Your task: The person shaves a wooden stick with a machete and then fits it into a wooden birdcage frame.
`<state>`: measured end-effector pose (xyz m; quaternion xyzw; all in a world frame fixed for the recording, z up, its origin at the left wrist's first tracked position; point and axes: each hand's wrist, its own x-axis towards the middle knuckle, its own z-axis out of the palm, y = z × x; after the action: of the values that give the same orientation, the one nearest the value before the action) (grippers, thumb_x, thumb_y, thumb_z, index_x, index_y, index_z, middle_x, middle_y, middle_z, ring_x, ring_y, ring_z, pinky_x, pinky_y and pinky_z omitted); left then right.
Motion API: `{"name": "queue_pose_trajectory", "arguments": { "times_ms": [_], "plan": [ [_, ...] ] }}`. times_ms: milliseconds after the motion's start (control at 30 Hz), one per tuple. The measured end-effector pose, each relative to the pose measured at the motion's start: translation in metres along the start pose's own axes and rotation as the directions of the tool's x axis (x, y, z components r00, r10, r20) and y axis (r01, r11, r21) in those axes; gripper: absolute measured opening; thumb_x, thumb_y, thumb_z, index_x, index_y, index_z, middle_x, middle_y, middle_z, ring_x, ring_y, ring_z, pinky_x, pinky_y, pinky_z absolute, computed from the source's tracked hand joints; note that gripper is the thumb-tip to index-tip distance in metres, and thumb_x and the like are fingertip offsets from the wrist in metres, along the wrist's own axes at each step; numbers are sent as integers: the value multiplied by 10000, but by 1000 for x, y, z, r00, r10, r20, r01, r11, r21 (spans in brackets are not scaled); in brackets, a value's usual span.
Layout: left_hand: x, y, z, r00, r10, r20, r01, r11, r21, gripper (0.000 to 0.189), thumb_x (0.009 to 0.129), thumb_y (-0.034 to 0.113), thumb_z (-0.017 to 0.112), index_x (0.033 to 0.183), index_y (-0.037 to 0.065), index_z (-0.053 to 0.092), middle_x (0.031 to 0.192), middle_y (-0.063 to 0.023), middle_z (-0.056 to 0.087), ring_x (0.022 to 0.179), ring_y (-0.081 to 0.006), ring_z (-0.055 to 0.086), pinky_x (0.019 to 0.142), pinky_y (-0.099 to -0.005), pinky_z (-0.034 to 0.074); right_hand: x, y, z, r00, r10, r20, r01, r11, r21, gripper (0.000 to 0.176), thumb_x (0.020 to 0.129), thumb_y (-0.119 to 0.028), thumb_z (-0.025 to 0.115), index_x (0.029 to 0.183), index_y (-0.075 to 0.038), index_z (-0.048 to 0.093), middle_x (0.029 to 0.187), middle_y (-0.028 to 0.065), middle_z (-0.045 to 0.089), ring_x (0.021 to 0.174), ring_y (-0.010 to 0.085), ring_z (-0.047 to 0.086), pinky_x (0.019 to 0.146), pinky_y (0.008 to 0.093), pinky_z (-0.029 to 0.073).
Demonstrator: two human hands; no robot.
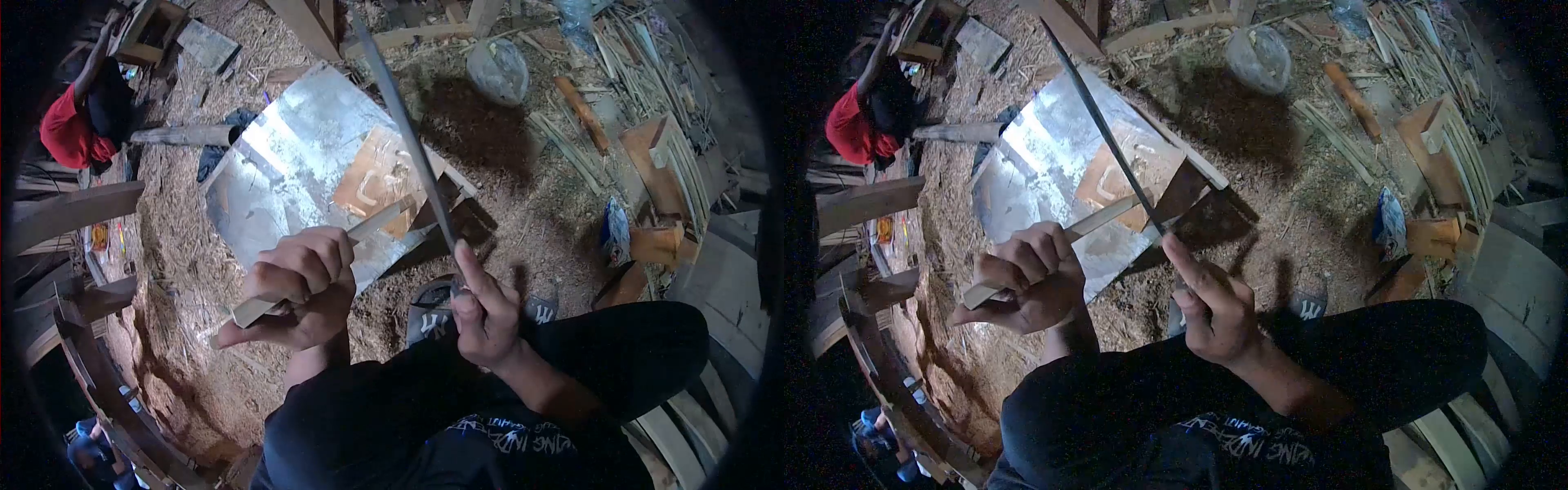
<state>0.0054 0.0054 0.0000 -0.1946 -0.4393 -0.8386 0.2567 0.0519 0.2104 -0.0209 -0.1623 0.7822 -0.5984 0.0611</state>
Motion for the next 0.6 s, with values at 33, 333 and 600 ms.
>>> {"name": "queue_pose_trajectory", "arguments": {
  "times_ms": [33, 333, 600],
  "plan": [
    [0, 0, -1, 1000, 4, 17, -4, 1000, 6, 764, 884, 845, 246, 687, 118, 372, 481, 19, 250, 391, -112, 201, 417, -299, 205, -1, 2, 2, 993, -104, -54, 103, 995, -16, 453, 1029, -127, 447, 1469, -18, 443, 1373, 182, 589, 939, 265, 732, 765, 349, 589],
    [3, -1, -3, 1000, 9, 23, -9, 1000, 12, 765, 890, 844, 230, 696, 117, 371, 496, 18, 248, 402, -111, 198, 421, -301, 200, 4, 6, 4, 997, -73, -14, 72, 997, -19, 460, 1023, -120, 455, 1472, -20, 441, 1382, 191, 579, 1006, 304, 715, 805, 366, 578],
    [7, 0, -2, 1000, -4, 18, 4, 1000, 18, 765, 885, 849, 228, 701, 120, 371, 509, 18, 245, 412, -115, 196, 431, -295, 198, 8, 0, -1, 994, 59, 93, -57, 998, -28, 458, 1015, -115, 462, 1461, -11, 454, 1335, 205, 609, 870, 299, 715, 757, 376, 576]
  ]
}}
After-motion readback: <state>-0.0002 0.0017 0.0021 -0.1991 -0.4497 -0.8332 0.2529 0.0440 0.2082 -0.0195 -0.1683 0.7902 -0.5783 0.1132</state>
